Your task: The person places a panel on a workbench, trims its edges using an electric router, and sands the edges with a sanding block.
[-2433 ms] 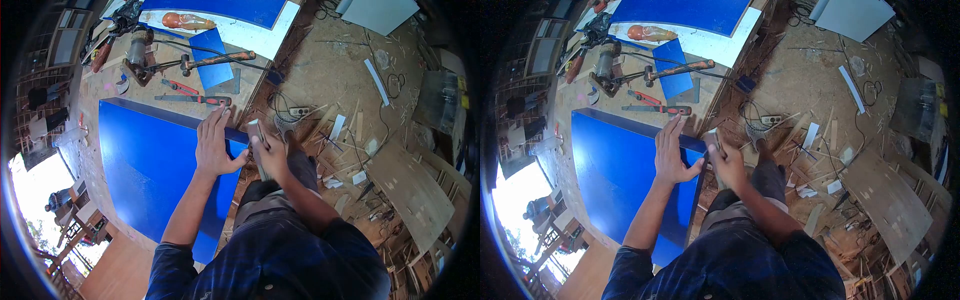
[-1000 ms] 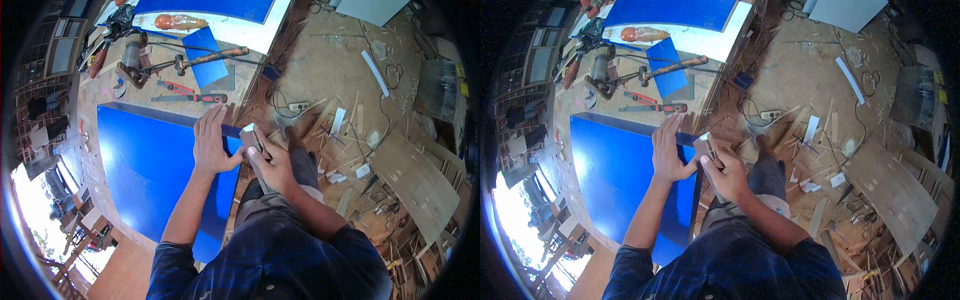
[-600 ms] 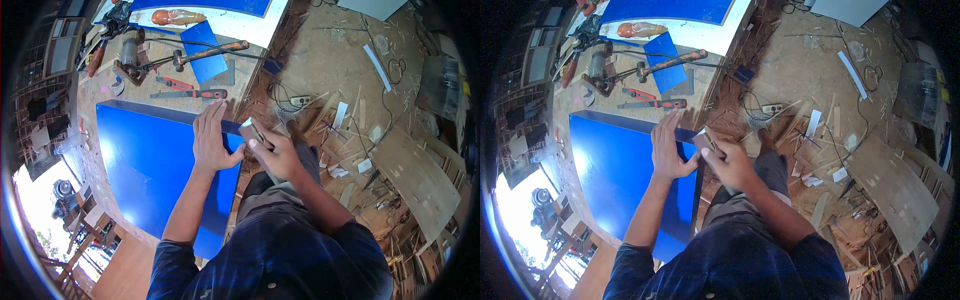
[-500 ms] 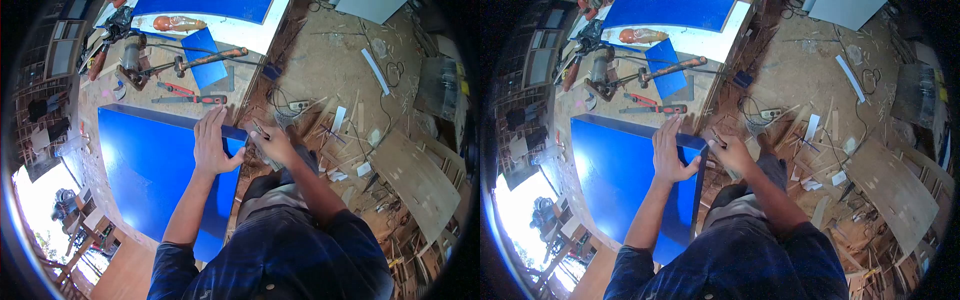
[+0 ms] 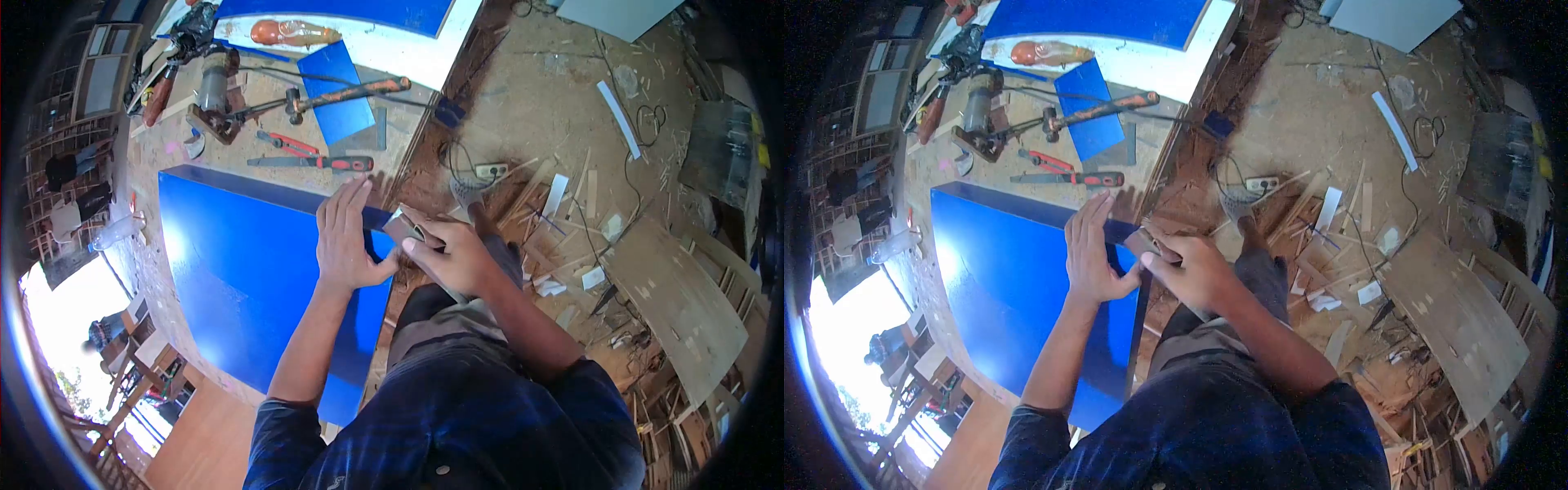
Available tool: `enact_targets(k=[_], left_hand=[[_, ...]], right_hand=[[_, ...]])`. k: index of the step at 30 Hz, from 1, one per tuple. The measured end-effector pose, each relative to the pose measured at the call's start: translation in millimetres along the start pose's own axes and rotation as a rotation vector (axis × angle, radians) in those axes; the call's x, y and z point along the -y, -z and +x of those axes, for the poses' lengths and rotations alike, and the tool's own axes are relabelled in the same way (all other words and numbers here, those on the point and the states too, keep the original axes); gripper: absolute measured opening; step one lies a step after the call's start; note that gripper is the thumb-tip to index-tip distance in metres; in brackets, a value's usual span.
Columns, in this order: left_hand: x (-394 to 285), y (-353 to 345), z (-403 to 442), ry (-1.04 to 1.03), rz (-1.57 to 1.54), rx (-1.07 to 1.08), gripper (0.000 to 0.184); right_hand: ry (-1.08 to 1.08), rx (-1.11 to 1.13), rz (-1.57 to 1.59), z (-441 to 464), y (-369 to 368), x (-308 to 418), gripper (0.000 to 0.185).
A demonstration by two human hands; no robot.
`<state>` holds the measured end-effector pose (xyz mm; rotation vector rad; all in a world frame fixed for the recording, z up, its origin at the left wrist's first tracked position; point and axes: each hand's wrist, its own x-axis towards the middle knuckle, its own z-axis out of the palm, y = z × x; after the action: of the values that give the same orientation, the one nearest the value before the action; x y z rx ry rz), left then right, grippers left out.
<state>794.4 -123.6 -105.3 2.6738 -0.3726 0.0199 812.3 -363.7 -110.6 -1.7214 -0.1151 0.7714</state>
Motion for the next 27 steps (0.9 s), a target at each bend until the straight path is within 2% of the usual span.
enact_targets(k=[1,6,8,9,11,13,16,18,19,21,24,25,27], left_hand=[[-1,0,-5,0.010,0.001,0.014,0.106],[-2,1,1,0.005,0.029,0.008,0.105],[-2,-1,5,0.011,0.023,-0.004,0.105],[-3,-1,1,0.026,0.020,0.000,0.105],[-3,0,-4,0.028,0.032,0.022,0.104],[-3,0,3,0.010,0.045,0.011,0.103],[-3,-2,3,0.000,0.053,0.016,0.105],[0,-4,-3,0.011,0.056,0.026,0.107],[0,-4,-6,0.010,0.053,0.028,0.107],[0,-4,-2,-0.008,0.050,0.015,0.108],[0,-5,-2,-0.006,0.054,0.027,0.107],[1,-6,1,-0.016,0.051,0.017,0.107],[1,-4,-1,-0.016,0.040,0.022,0.107]], right_hand=[[0.101,-0.052,-0.036,-9,-5,2,0.062],[-0.187,-0.083,0.086,28,-23,-70,0.063],[-0.187,-0.171,0.122,6,-36,-41,0.062],[-0.027,-0.282,0.062,-6,-46,-38,0.061],[0.077,-0.426,0.049,-17,-68,-44,0.060],[0.084,-0.496,0.194,-2,-77,-56,0.060],[-0.080,-0.373,0.163,-6,-70,-58,0.059],[0.177,-0.502,0.155,-13,-76,-50,0.060],[0.198,-0.508,0.170,-17,-77,-46,0.060],[0.059,-0.447,0.123,-18,-71,-44,0.062],[-0.067,-0.417,0.200,2,-80,-90,0.063],[-0.218,-0.324,0.306,-6,-67,-62,0.063],[0.056,-0.408,0.214,-21,-68,-44,0.062]])
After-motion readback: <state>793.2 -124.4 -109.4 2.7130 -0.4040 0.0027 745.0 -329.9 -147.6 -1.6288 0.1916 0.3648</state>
